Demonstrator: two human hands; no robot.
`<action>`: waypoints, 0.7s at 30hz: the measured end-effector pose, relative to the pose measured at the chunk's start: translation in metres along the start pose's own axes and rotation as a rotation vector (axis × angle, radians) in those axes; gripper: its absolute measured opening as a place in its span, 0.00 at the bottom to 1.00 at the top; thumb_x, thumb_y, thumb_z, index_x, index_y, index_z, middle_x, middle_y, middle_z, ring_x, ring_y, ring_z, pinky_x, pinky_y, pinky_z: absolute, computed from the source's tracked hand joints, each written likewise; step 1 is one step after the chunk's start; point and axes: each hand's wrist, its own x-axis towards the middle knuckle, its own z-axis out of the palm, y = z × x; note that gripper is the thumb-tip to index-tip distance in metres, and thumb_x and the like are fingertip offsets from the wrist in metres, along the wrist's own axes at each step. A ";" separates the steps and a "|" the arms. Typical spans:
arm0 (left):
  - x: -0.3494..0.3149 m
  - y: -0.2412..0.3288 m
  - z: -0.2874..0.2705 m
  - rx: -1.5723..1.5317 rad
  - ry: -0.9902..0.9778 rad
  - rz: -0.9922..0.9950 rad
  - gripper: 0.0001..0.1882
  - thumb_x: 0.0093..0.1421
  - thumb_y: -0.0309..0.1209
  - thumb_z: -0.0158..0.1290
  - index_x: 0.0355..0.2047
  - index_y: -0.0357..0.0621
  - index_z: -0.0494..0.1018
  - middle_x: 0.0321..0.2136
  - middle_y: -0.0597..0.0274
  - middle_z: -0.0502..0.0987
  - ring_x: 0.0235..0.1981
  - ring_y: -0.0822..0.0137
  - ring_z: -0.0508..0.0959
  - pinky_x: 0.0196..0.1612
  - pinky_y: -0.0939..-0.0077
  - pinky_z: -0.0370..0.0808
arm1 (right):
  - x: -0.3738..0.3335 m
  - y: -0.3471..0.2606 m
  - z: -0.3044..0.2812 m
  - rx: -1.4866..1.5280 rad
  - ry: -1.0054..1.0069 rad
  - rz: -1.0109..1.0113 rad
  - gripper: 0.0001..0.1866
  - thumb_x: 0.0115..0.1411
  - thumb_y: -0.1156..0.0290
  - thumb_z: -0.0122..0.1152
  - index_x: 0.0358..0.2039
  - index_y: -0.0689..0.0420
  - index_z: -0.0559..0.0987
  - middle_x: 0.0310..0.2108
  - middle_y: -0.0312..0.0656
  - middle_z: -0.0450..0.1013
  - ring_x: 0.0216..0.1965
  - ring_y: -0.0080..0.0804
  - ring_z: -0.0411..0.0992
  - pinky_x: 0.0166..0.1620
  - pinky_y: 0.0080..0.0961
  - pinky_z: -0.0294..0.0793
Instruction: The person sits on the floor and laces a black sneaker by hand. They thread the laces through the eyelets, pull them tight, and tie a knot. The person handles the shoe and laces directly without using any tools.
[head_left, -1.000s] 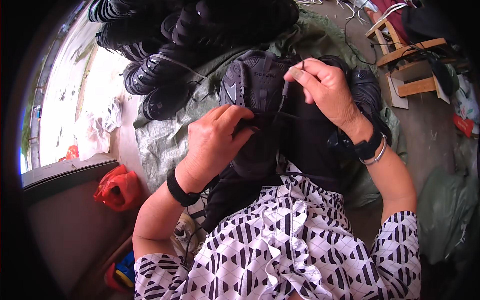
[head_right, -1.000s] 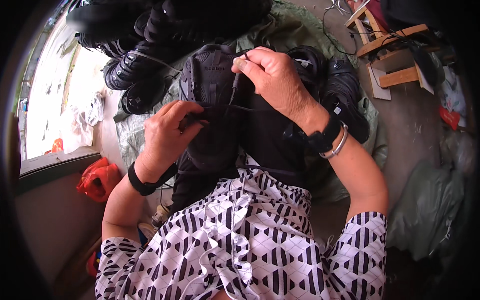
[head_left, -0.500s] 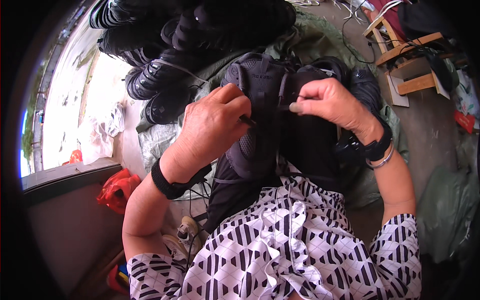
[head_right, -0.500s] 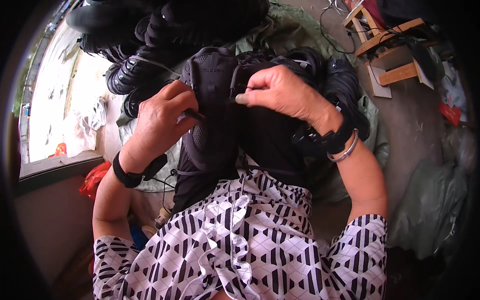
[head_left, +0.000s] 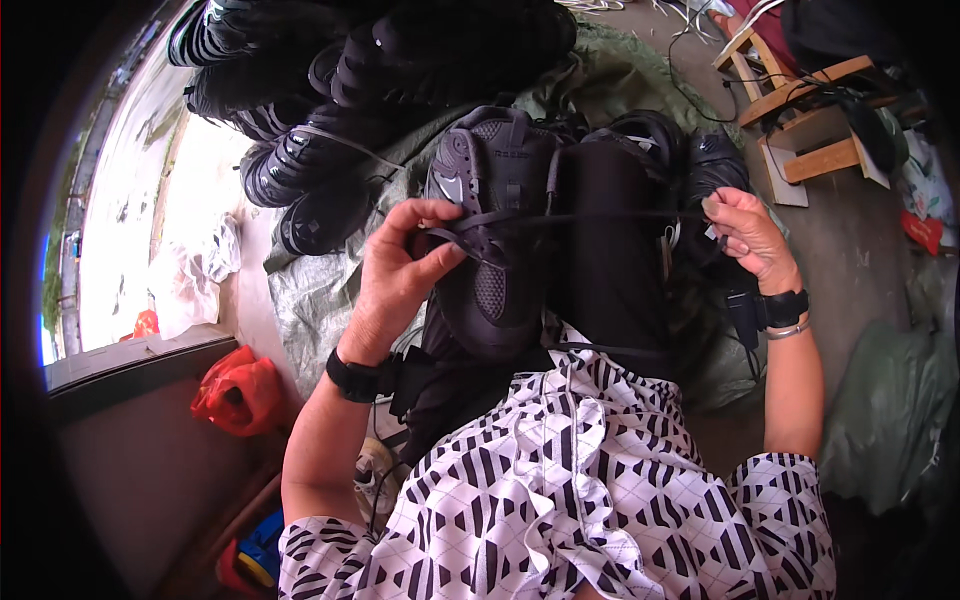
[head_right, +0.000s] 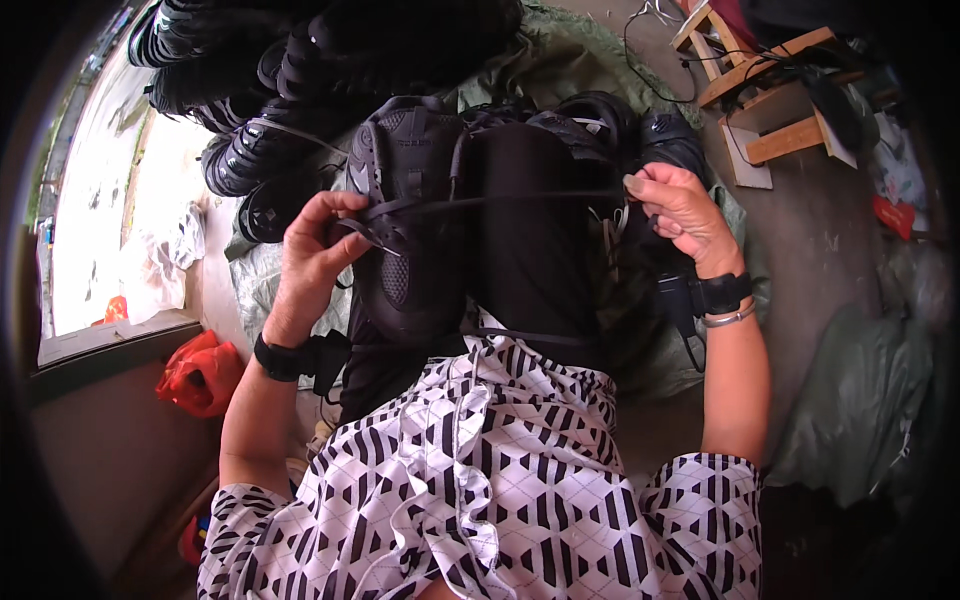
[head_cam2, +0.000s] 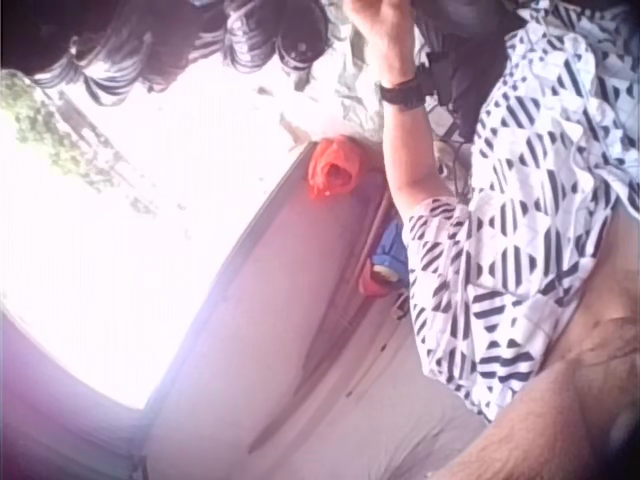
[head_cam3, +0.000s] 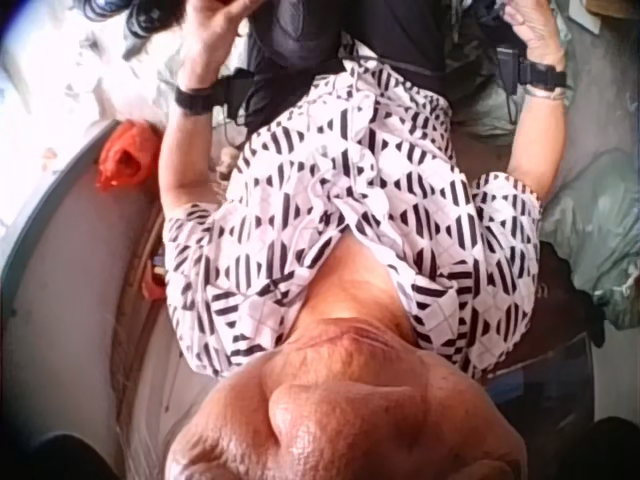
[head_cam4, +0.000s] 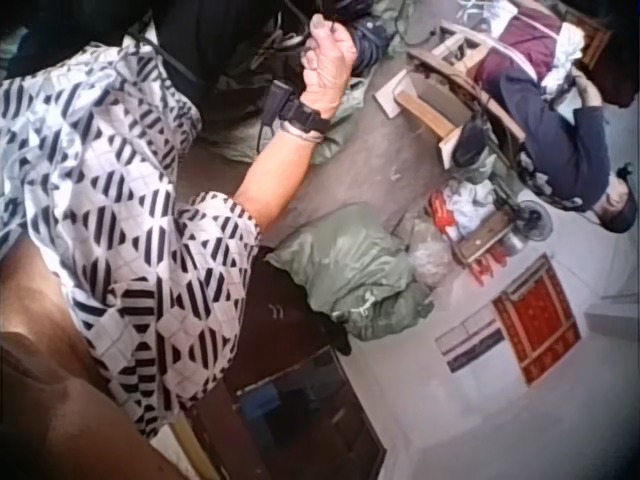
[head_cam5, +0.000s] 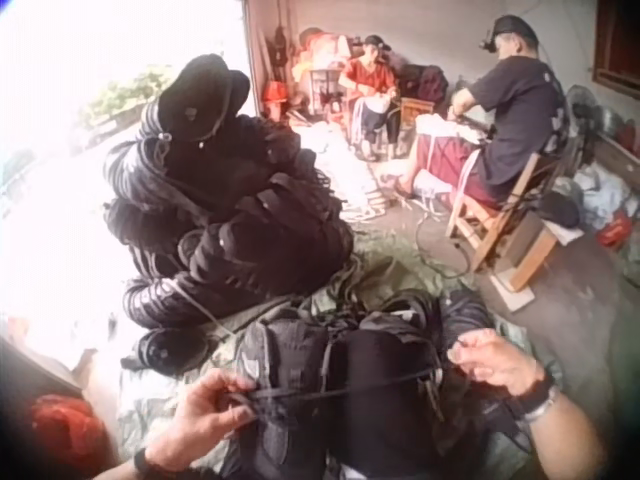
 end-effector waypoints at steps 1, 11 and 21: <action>-0.004 -0.014 -0.004 -0.003 0.041 0.003 0.18 0.53 0.23 0.62 0.44 0.40 0.71 0.36 0.71 0.69 0.34 0.81 0.70 0.41 0.87 0.69 | -0.004 0.002 -0.001 0.030 0.055 -0.011 0.08 0.58 0.68 0.65 0.28 0.52 0.73 0.19 0.26 0.66 0.12 0.06 0.54 0.13 0.05 0.52; -0.011 -0.037 -0.025 0.224 0.031 -0.093 0.13 0.58 0.33 0.62 0.30 0.39 0.70 0.26 0.71 0.70 0.29 0.81 0.67 0.33 0.84 0.67 | -0.024 -0.025 0.138 -0.422 -0.138 -0.294 0.10 0.63 0.70 0.55 0.36 0.64 0.81 0.26 0.36 0.78 0.17 0.09 0.65 0.20 0.11 0.63; -0.013 -0.015 -0.014 0.218 0.077 0.019 0.09 0.56 0.24 0.60 0.33 0.38 0.70 0.24 0.65 0.72 0.27 0.75 0.70 0.33 0.79 0.70 | -0.006 0.019 0.191 -0.752 -0.265 -0.497 0.10 0.52 0.73 0.67 0.33 0.64 0.78 0.28 0.41 0.74 0.29 0.31 0.74 0.36 0.25 0.72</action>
